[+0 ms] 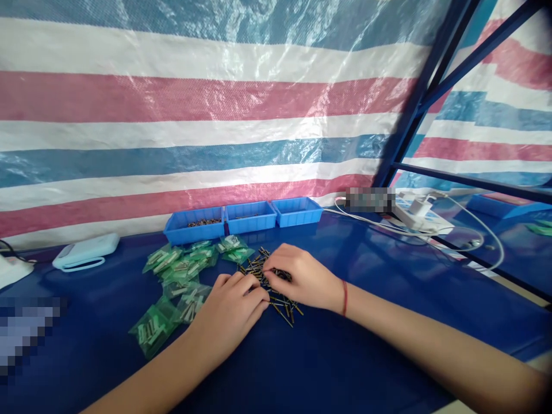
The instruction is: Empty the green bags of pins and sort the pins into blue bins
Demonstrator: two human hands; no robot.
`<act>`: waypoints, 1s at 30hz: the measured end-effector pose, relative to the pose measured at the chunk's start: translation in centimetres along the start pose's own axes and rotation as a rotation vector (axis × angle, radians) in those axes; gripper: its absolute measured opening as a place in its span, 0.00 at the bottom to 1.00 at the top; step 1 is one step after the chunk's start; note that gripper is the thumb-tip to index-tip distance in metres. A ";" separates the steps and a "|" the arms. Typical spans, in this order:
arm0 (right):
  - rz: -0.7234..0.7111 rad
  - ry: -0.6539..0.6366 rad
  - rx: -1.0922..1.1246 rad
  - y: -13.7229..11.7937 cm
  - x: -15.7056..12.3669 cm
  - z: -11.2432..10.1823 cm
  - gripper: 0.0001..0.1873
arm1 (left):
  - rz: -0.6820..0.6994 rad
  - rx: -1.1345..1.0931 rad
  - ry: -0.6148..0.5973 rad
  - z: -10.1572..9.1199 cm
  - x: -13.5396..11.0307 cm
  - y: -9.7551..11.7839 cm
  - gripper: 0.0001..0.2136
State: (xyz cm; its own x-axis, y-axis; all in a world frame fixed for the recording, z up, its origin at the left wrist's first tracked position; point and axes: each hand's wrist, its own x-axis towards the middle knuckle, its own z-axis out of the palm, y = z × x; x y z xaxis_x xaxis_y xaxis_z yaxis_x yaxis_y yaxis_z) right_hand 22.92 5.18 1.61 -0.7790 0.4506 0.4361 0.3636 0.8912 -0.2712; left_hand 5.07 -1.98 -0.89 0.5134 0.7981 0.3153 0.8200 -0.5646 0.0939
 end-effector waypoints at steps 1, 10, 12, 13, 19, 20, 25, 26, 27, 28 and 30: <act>0.006 -0.004 0.026 -0.4 -0.5 0.0 0.09 | 0.003 0.003 0.020 0.1 0.0 0.0 0.09; 0.185 0.073 0.288 -1.5 -1.3 -0.4 0.07 | -0.121 -0.114 0.273 -0.3 0.2 -0.1 0.08; 0.243 0.077 0.385 -1.6 -1.5 -0.4 0.07 | -0.144 -0.141 0.305 -0.2 0.2 -0.1 0.07; 0.274 0.081 0.440 -1.6 -1.5 -0.4 0.07 | -0.154 -0.154 0.322 -0.2 0.2 0.0 0.07; 0.402 0.107 0.757 -1.6 -1.5 0.1 0.09 | -0.180 -0.224 0.429 -0.3 0.4 0.2 0.05; 0.414 0.113 0.808 -1.5 -1.5 0.2 0.09 | -0.175 -0.232 0.443 -0.3 0.4 0.3 0.05; 0.496 0.137 0.969 -1.1 -1.3 0.5 0.10 | -0.150 -0.266 0.501 -0.6 0.4 0.4 0.04; 0.514 0.140 0.987 -1.0 -1.3 0.5 0.10 | -0.148 -0.273 0.514 -0.7 0.4 0.5 0.04; 0.531 0.141 1.006 -1.0 -1.2 0.4 0.10 | -0.147 -0.280 0.524 -0.7 0.3 0.5 0.04; 0.546 0.142 1.028 -1.0 -1.2 0.4 0.09 | -0.144 -0.288 0.533 -0.7 0.3 0.5 0.04; 0.568 0.141 1.074 -1.1 -1.1 0.2 0.09 | -0.134 -0.303 0.541 -0.7 0.3 0.5 0.04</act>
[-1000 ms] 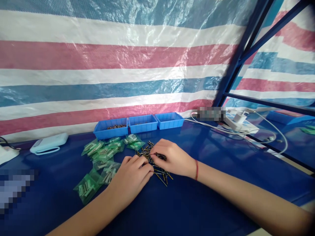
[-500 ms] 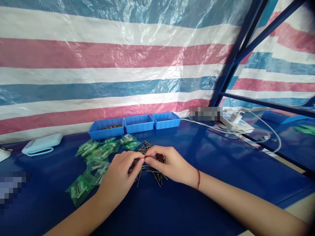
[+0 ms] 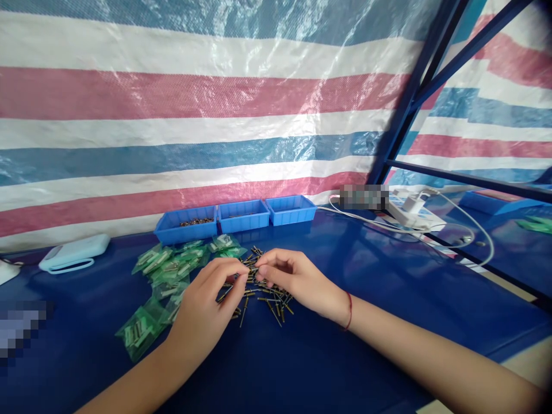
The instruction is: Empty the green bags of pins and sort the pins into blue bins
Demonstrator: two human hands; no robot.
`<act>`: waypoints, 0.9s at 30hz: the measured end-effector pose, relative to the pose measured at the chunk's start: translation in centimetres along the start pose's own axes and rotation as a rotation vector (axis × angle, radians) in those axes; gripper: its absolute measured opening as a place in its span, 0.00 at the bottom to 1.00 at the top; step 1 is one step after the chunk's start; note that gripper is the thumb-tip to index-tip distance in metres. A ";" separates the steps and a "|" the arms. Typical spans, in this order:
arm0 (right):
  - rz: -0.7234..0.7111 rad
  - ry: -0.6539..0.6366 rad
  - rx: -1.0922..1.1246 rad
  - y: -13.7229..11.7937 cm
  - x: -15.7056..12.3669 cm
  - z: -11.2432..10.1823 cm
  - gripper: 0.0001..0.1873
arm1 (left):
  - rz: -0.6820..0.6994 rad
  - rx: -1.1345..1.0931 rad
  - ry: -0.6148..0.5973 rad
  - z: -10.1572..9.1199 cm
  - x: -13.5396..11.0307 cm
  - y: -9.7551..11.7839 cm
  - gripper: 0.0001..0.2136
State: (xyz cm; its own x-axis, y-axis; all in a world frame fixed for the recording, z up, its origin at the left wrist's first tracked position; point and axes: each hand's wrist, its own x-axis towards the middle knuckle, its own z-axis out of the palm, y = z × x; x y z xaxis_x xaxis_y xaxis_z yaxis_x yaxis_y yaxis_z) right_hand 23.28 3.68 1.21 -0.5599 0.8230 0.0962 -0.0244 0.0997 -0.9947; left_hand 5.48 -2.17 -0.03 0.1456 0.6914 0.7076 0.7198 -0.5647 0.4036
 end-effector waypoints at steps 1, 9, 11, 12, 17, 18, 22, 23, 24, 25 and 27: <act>0.010 -0.001 0.019 -0.1 0.0 0.0 0.09 | 0.003 -0.008 0.001 0.0 0.0 0.0 0.04; 0.041 -0.016 0.089 -0.2 -0.3 0.0 0.10 | -0.111 -0.001 -0.044 0.2 0.0 -0.2 0.05; 0.048 -0.013 0.112 -0.2 -0.3 0.0 0.10 | -0.112 -0.009 -0.043 0.2 0.0 -0.2 0.04; 0.059 -0.008 0.124 -0.2 -0.3 0.1 0.10 | -0.104 -0.014 -0.037 0.1 0.1 -0.2 0.04; 0.133 -0.010 0.120 -0.4 -0.3 0.3 0.08 | -0.019 -0.010 0.005 0.2 0.1 0.0 0.05; 0.144 -0.015 0.118 -0.5 -0.4 0.3 0.08 | 0.002 -0.006 0.011 0.2 0.1 0.0 0.05; 0.165 -0.024 0.153 -0.5 -0.4 0.2 0.08 | 0.048 -0.008 0.010 0.1 0.0 0.1 0.06; 0.159 -0.023 0.167 -0.5 -0.4 0.2 0.09 | 0.044 -0.009 0.000 0.1 0.0 0.0 0.06; 0.150 -0.018 0.180 -0.5 -0.3 0.2 0.09 | 0.031 -0.010 -0.012 0.1 -0.1 0.0 0.06; 0.138 -0.009 0.189 -0.4 -0.3 0.1 0.10 | 0.014 -0.010 -0.025 0.2 -0.1 -0.1 0.06; 0.103 0.019 0.174 -0.5 -0.3 0.2 0.09 | -0.030 -0.004 -0.068 0.3 -0.2 -0.3 0.05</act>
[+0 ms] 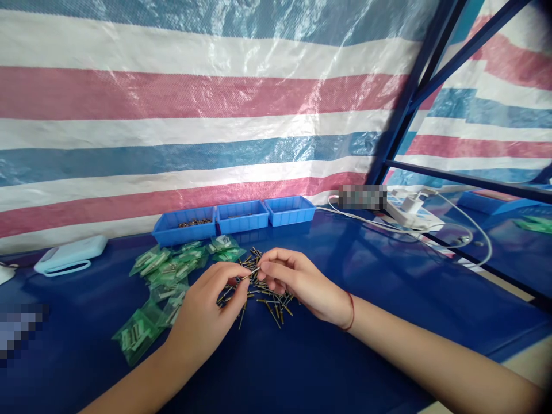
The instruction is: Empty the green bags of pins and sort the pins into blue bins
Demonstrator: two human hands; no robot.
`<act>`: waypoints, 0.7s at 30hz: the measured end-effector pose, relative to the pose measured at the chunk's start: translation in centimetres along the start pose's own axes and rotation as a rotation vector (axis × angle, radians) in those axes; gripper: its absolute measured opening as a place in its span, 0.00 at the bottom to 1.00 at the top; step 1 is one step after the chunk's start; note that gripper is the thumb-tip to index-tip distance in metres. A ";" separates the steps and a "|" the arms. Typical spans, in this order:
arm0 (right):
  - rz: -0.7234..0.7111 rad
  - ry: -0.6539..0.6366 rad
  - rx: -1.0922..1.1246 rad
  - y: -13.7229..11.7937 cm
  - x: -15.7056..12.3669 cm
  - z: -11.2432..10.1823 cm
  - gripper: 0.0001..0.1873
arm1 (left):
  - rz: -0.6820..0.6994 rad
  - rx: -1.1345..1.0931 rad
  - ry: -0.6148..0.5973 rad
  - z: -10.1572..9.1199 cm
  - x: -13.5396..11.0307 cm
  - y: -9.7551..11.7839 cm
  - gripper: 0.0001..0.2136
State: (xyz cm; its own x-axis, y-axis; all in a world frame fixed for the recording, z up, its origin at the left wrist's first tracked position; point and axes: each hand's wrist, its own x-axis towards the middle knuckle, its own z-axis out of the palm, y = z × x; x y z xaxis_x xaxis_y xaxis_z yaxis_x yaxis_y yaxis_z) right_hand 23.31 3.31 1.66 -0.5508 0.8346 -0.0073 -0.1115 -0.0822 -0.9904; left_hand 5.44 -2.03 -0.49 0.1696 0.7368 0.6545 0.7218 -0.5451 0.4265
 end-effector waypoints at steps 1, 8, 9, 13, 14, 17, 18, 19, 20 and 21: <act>-0.031 0.012 -0.031 0.0 0.0 0.0 0.09 | -0.022 0.007 -0.025 0.1 0.0 -0.1 0.05; -0.445 0.206 -0.450 -0.5 1.4 -0.8 0.06 | -0.045 0.111 -0.159 0.3 -0.2 -0.5 0.09; -0.495 0.252 -0.523 -0.6 2.0 -1.1 0.05 | -0.028 0.132 -0.188 0.3 -0.2 -0.4 0.08; -0.659 0.366 -0.816 -1.9 6.3 -1.7 0.06 | 0.074 0.200 -0.302 0.1 -0.3 -0.1 0.08; -0.686 0.387 -0.888 -2.2 7.6 -1.8 0.07 | 0.095 0.207 -0.322 0.1 -0.3 0.0 0.08; -0.691 0.417 -1.110 -3.0 11.2 -1.8 0.09 | 0.121 0.222 -0.364 0.1 -0.5 0.0 0.09; -0.673 0.407 -1.163 -3.0 12.1 -1.8 0.09 | 0.121 0.225 -0.374 0.2 -0.5 0.0 0.09; -0.654 0.391 -1.197 -3.0 12.6 -1.7 0.09 | 0.118 0.226 -0.385 0.2 -0.6 0.0 0.09; -0.639 0.373 -1.212 -2.9 12.7 -1.6 0.09 | 0.112 0.226 -0.396 0.2 -0.6 -0.1 0.09; -0.631 0.354 -1.216 -2.7 12.3 -1.5 0.09 | 0.107 0.224 -0.405 0.2 -0.7 -0.1 0.09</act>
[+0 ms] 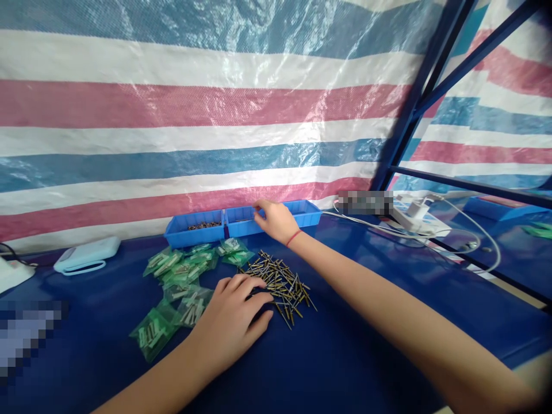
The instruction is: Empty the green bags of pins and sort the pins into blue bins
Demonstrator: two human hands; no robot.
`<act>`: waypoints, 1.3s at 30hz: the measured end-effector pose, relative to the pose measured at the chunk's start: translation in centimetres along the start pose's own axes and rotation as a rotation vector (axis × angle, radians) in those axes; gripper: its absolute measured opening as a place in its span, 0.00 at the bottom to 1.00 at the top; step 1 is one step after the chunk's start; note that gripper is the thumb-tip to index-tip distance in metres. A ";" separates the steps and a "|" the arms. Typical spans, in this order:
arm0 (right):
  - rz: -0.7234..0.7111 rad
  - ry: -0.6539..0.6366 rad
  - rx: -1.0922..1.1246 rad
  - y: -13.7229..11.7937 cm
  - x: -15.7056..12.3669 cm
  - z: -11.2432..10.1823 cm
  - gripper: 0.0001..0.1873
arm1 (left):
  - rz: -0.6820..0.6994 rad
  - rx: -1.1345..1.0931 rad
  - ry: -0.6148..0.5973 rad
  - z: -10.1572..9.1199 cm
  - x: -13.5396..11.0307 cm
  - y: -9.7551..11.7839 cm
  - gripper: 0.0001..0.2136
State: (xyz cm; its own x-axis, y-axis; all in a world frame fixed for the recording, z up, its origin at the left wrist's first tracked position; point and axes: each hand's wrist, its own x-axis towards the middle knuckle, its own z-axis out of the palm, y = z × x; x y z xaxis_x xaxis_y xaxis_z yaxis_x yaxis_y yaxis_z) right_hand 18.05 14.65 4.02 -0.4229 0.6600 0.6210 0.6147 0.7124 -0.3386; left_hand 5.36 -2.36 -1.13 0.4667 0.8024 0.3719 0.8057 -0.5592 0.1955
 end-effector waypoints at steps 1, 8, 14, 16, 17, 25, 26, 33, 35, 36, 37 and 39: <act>-0.007 -0.017 0.000 -0.3 -0.7 -0.2 0.08 | -0.003 -0.003 -0.004 0.0 0.0 0.0 0.09; -0.107 -0.408 0.230 -2.9 -9.0 -4.5 0.09 | -0.019 0.019 0.011 0.4 0.1 -0.1 0.07; -0.133 -0.462 0.259 -3.2 -11.3 -5.5 0.06 | -0.036 0.078 0.023 0.4 0.3 0.0 0.08; -0.162 -0.472 0.274 -3.2 -11.3 -5.5 0.06 | -0.044 0.086 0.066 0.3 0.3 0.0 0.08; -0.163 -0.468 0.292 -3.3 -11.4 -5.5 0.06 | -0.042 0.082 0.087 0.3 0.4 0.0 0.08; 0.122 -0.367 0.496 -3.3 -11.8 -5.7 0.06 | -0.079 -0.027 0.182 0.2 0.6 -0.1 0.07; 0.147 -0.370 0.515 -3.3 -11.8 -5.7 0.06 | -0.090 -0.038 0.182 0.1 0.6 -0.1 0.07; 0.309 -0.357 0.813 -3.5 -11.8 -5.4 0.10 | -0.120 -0.092 0.176 -0.2 0.5 0.2 0.07; 0.376 -0.374 0.886 -3.7 -11.6 -5.5 0.13 | -0.104 -0.086 0.204 -0.3 0.5 0.3 0.08; 0.416 -0.384 0.910 -3.8 -11.6 -5.5 0.14 | -0.097 -0.079 0.227 -0.4 0.5 0.3 0.07; 0.457 -0.393 0.932 -3.9 -11.6 -5.6 0.16 | -0.091 -0.068 0.252 -0.4 0.5 0.4 0.07; 0.528 -0.417 0.979 -4.0 -11.6 -5.6 0.18 | -0.074 -0.043 0.294 -0.5 0.5 0.4 0.06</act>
State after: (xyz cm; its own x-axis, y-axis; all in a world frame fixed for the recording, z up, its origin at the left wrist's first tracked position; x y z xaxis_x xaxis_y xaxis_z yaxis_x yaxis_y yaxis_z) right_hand 24.20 2.82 2.16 -0.5653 0.8245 0.0259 0.0836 0.0885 -0.9926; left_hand 5.72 -2.27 -0.45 0.2771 0.7502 0.6004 0.8145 -0.5148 0.2673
